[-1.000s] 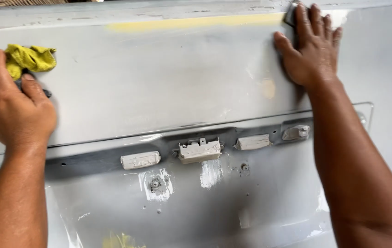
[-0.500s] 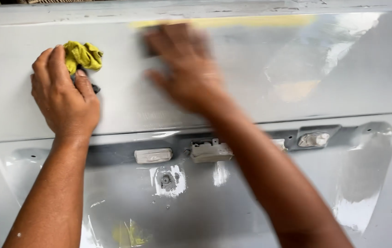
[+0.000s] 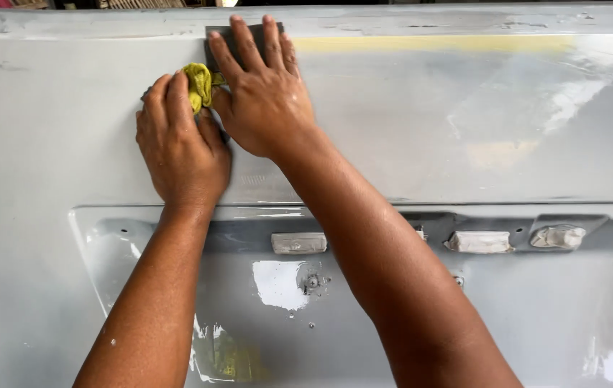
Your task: The person scrubs the surface of a white car part using a sanding block and a yellow cloth. They dip the cloth into a green bucket of water and continue scrubbing the surface, focusing on the area around the license plate frame.
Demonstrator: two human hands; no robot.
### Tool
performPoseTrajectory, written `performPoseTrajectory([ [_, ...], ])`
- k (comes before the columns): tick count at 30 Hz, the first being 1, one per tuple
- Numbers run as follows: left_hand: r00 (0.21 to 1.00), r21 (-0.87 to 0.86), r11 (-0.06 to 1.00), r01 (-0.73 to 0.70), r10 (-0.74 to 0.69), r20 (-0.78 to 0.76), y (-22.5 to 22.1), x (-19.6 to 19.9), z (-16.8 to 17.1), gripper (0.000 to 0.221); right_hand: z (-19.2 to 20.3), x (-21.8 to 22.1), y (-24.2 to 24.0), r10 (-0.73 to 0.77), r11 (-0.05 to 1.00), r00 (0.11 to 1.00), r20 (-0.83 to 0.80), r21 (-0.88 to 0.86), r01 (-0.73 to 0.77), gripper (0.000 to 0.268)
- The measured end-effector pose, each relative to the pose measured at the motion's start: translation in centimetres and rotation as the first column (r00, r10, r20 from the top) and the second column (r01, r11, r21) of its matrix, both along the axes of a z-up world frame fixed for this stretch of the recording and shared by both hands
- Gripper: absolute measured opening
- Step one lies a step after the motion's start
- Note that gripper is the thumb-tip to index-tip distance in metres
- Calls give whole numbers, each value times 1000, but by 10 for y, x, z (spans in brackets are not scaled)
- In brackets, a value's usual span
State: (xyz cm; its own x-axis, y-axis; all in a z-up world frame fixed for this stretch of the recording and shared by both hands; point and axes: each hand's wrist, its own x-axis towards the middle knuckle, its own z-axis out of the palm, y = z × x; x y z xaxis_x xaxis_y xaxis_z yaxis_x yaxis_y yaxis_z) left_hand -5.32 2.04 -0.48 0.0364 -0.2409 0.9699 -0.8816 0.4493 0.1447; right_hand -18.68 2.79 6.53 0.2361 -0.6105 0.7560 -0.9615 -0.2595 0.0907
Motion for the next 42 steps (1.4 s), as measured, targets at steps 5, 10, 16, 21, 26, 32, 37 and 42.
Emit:
performPoseTrajectory([
  [5,999,-21,999,-30,31,19,-5,2,-4,55,-10,-83,33,-19,996,1000,-4,81,19,65],
  [10,999,-1,999,-34,34,-5,-4,1,-4,57,-22,-197,69,-368,925,905,212,178,335,64],
  [16,998,-12,998,-56,56,-12,-2,1,-4,58,-12,-99,8,-233,972,964,129,22,232,74],
  [21,999,-13,999,-39,39,10,-4,4,-6,56,5,-25,-4,-13,999,1000,-19,34,13,69],
  [26,1000,6,1000,-18,18,-3,-1,2,-5,57,-17,-144,38,-117,988,993,-18,97,118,71],
  [32,1000,-1,1000,-20,20,-16,-1,-3,-4,58,-20,-176,44,-287,956,951,115,93,277,71],
  [37,998,4,1000,-6,6,-54,-2,3,-5,56,1,-34,20,-122,985,992,-17,119,123,74],
  [42,997,4,1000,-2,2,-72,-2,6,-5,58,-2,-24,17,-6,994,995,-100,110,17,69],
])
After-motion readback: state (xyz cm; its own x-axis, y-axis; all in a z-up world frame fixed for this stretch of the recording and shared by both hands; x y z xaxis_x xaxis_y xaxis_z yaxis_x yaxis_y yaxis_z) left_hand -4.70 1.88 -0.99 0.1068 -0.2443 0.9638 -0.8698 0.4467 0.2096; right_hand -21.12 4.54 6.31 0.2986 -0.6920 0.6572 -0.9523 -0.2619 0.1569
